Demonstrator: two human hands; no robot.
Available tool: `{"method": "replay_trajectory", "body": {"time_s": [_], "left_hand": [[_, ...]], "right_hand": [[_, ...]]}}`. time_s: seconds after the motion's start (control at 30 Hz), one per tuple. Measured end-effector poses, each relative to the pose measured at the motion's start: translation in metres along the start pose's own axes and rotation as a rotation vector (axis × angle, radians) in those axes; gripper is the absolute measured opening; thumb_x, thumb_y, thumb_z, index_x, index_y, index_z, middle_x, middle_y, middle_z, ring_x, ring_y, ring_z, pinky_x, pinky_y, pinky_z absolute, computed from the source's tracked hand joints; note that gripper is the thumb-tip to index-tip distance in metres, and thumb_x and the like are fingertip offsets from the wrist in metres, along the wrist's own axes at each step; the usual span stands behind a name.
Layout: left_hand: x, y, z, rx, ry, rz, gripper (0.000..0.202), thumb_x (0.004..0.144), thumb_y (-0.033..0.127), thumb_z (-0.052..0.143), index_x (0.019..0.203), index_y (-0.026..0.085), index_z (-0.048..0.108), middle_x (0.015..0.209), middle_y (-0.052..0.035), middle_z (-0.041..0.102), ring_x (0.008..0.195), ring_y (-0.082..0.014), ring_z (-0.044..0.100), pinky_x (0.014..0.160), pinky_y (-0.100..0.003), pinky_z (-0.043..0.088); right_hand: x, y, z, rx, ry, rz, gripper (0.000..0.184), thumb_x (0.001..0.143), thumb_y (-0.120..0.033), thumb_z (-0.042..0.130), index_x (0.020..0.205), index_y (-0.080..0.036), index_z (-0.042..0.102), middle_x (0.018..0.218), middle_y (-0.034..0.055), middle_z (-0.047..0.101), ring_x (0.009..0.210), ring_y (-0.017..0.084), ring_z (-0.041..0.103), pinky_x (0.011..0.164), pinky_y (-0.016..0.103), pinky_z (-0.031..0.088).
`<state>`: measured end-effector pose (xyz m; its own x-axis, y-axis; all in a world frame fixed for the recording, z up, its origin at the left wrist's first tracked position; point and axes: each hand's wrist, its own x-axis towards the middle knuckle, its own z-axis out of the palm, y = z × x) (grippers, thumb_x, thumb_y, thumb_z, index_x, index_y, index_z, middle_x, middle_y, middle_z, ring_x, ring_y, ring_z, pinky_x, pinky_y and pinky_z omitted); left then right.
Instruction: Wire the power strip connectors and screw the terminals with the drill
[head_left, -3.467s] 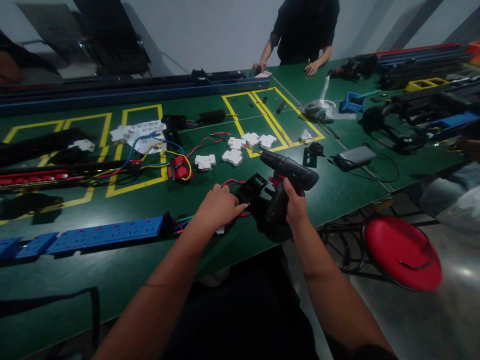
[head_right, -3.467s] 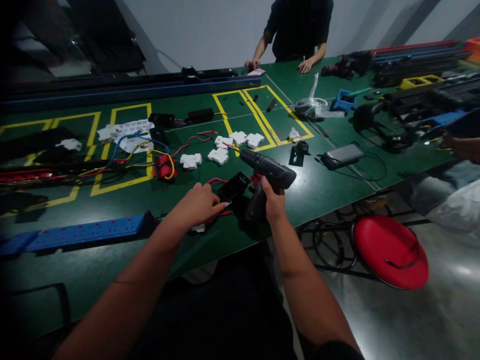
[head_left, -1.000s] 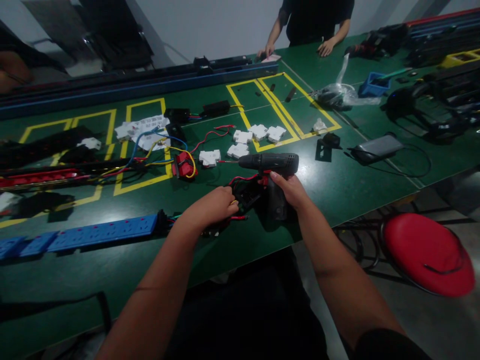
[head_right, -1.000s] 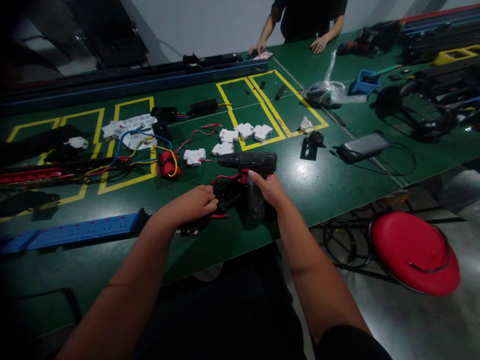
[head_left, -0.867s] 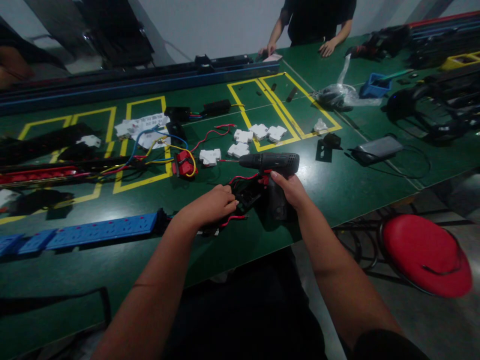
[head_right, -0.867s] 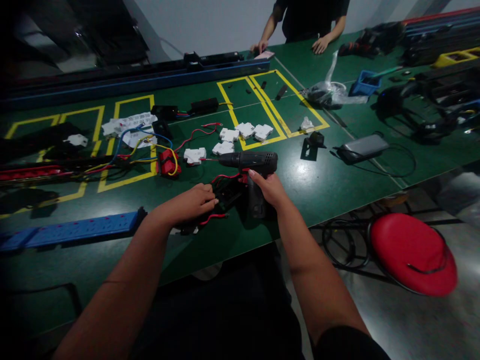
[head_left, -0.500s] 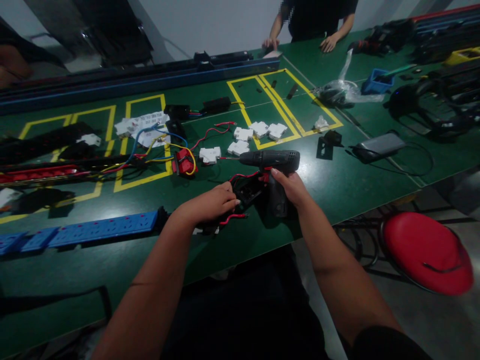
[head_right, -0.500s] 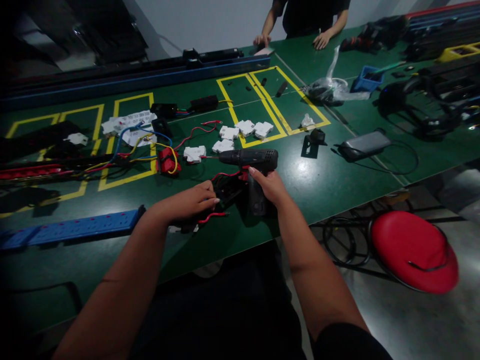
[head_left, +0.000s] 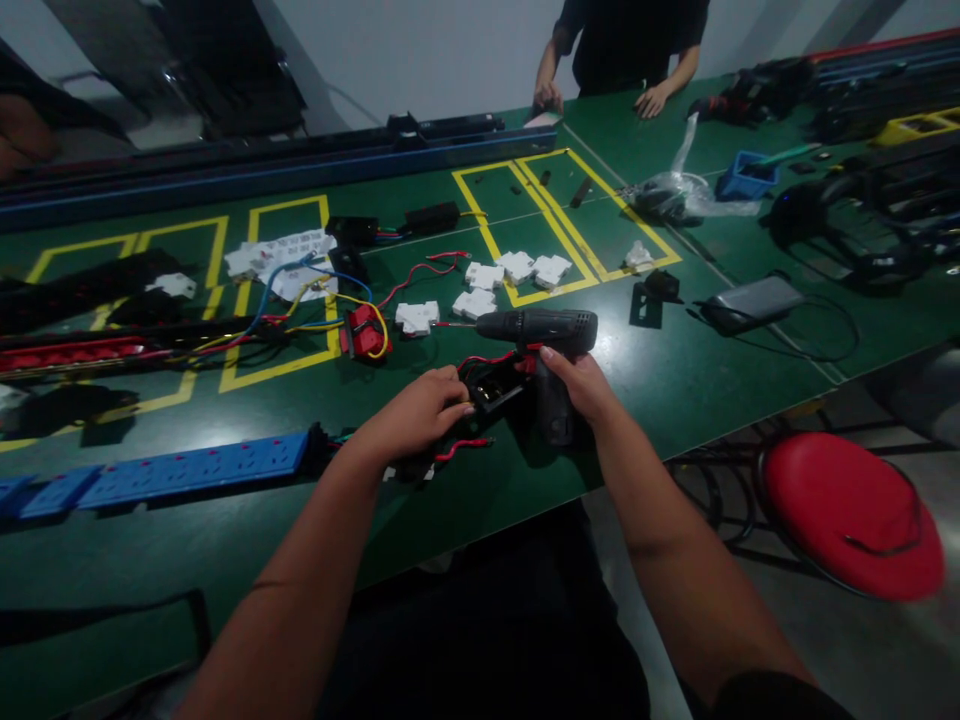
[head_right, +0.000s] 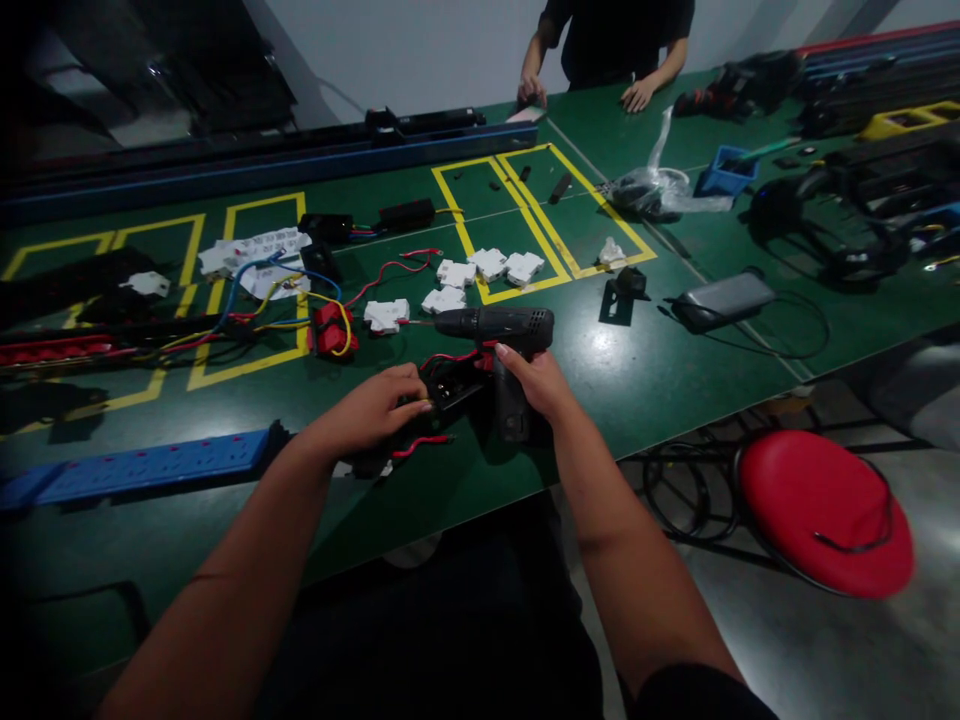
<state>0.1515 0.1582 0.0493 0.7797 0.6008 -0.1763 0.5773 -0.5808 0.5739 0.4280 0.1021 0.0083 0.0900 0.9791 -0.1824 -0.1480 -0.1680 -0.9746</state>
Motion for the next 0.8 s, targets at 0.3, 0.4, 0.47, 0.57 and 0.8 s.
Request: {"method": "replay_trajectory", "body": {"time_s": [0.3,0.4,0.47,0.57,0.8], "left_hand": [[-0.001,-0.007,0.009,-0.070,0.104,-0.096,0.022,0.102,0.033,0.060,0.093,0.021,0.076,0.097,-0.0072,0.072,0.093,-0.0202,0.066,0.085,-0.036,0.049],[-0.005,-0.005,0.012,-0.058,0.139,-0.145,0.017,0.101,0.033,0.064,0.096,0.021,0.075,0.098,-0.0065,0.074,0.091,-0.0197,0.067,0.083,-0.035,0.049],[-0.007,0.000,0.013,0.036,0.163,-0.140,0.017,0.103,0.033,0.064,0.096,0.021,0.074,0.101,-0.0074,0.073,0.094,-0.0218,0.066,0.084,-0.036,0.050],[-0.007,0.010,0.013,0.261,0.152,-0.090,0.018,0.104,0.031,0.063,0.097,0.019,0.073,0.106,-0.0106,0.070,0.103,-0.0275,0.063,0.088,-0.040,0.051],[0.000,0.024,0.012,0.336,0.018,-0.126,0.017,0.105,0.024,0.056,0.105,0.016,0.071,0.107,-0.0119,0.068,0.090,-0.0241,0.067,0.079,-0.036,0.053]], "right_hand": [[-0.001,0.000,-0.002,0.045,0.004,-0.002,0.055,0.083,-0.065,0.082,0.119,-0.025,0.073,0.110,0.0117,0.083,0.110,0.034,0.079,0.110,0.057,0.059],[-0.001,0.000,-0.002,0.013,0.025,-0.007,0.054,0.084,-0.065,0.080,0.119,-0.025,0.074,0.112,0.0122,0.082,0.114,0.035,0.077,0.113,0.059,0.057],[-0.001,0.000,-0.002,-0.013,0.029,-0.003,0.054,0.085,-0.066,0.078,0.120,-0.026,0.074,0.113,0.0123,0.082,0.118,0.036,0.076,0.114,0.060,0.056],[-0.001,0.001,-0.002,-0.013,0.021,-0.001,0.051,0.087,-0.064,0.077,0.120,-0.026,0.074,0.116,0.0124,0.081,0.118,0.036,0.076,0.115,0.060,0.056],[0.000,0.003,-0.004,-0.044,0.034,0.010,0.052,0.088,-0.064,0.078,0.124,-0.027,0.073,0.117,0.0120,0.081,0.116,0.036,0.076,0.112,0.061,0.058]]}}
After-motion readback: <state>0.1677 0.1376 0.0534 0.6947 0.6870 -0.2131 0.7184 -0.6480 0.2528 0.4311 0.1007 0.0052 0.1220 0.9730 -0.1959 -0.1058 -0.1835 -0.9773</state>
